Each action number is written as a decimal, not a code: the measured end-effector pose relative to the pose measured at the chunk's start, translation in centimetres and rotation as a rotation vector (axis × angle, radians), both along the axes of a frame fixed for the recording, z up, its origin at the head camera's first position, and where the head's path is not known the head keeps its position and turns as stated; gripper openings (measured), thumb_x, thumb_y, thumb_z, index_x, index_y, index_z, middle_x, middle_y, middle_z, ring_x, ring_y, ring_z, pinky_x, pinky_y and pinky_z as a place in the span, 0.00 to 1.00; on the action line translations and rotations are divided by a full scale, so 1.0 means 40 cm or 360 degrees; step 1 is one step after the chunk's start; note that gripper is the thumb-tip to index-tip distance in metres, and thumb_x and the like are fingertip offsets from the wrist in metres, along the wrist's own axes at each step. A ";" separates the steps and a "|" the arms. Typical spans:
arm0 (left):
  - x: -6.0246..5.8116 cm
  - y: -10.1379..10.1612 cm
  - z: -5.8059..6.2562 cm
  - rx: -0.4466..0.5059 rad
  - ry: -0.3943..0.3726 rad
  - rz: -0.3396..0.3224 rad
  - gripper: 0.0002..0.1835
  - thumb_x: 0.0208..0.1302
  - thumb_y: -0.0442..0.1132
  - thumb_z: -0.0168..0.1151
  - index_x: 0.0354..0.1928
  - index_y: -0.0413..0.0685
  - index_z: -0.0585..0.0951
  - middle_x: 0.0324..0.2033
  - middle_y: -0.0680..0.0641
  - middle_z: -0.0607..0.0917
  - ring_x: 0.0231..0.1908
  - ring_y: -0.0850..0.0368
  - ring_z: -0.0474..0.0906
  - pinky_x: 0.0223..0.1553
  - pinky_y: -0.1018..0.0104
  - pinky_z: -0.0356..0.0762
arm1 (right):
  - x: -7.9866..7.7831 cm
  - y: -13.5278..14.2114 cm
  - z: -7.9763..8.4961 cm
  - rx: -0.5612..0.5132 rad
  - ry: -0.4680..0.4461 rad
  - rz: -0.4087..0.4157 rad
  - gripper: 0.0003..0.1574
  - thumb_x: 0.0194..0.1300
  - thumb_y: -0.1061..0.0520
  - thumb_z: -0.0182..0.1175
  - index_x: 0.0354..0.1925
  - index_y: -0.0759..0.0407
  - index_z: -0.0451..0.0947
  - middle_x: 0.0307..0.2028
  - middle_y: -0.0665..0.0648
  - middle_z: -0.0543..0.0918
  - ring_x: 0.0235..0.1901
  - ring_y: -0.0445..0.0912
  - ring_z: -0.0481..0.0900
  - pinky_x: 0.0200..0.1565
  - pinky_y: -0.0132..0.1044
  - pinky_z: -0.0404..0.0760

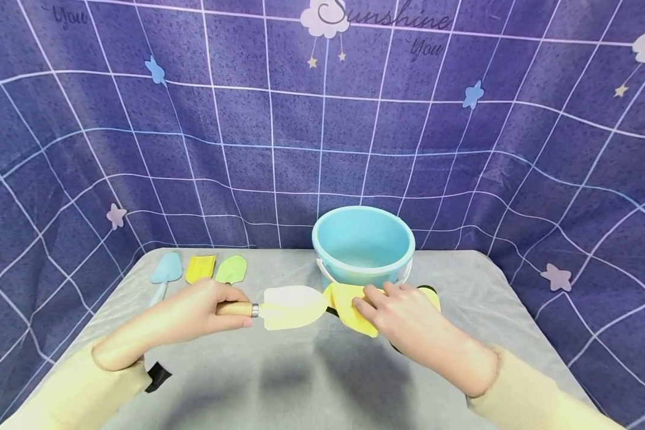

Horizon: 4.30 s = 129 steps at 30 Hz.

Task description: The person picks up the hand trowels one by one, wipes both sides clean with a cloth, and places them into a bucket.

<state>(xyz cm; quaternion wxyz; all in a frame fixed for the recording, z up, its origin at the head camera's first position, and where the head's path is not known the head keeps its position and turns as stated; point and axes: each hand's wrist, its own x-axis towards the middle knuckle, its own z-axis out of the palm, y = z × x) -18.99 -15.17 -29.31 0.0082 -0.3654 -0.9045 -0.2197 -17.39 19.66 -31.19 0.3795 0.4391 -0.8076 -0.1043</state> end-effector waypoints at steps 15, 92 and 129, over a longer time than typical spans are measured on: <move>-0.015 0.010 -0.012 -0.0007 -0.0003 0.0013 0.10 0.57 0.56 0.64 0.25 0.64 0.78 0.15 0.66 0.65 0.17 0.72 0.61 0.19 0.75 0.62 | 0.006 0.003 0.070 -0.0141 0.0010 -0.0022 0.35 0.31 0.68 0.61 0.47 0.58 0.78 0.36 0.54 0.78 0.23 0.48 0.73 0.20 0.39 0.72; -0.027 0.087 -0.048 0.0009 0.0170 -0.0124 0.07 0.55 0.51 0.68 0.28 0.59 0.84 0.20 0.68 0.76 0.23 0.73 0.72 0.27 0.76 0.71 | 0.012 -0.085 0.017 0.0211 -0.0016 -0.0006 0.18 0.54 0.66 0.51 0.42 0.53 0.79 0.32 0.53 0.71 0.24 0.48 0.66 0.22 0.35 0.64; -0.014 0.014 -0.046 0.0065 0.0029 -0.0087 0.13 0.58 0.53 0.65 0.21 0.61 0.74 0.16 0.66 0.64 0.19 0.73 0.60 0.22 0.77 0.60 | 0.025 -0.014 -0.001 0.0006 -0.0035 -0.0023 0.27 0.57 0.68 0.32 0.42 0.55 0.76 0.34 0.52 0.72 0.23 0.48 0.66 0.19 0.36 0.62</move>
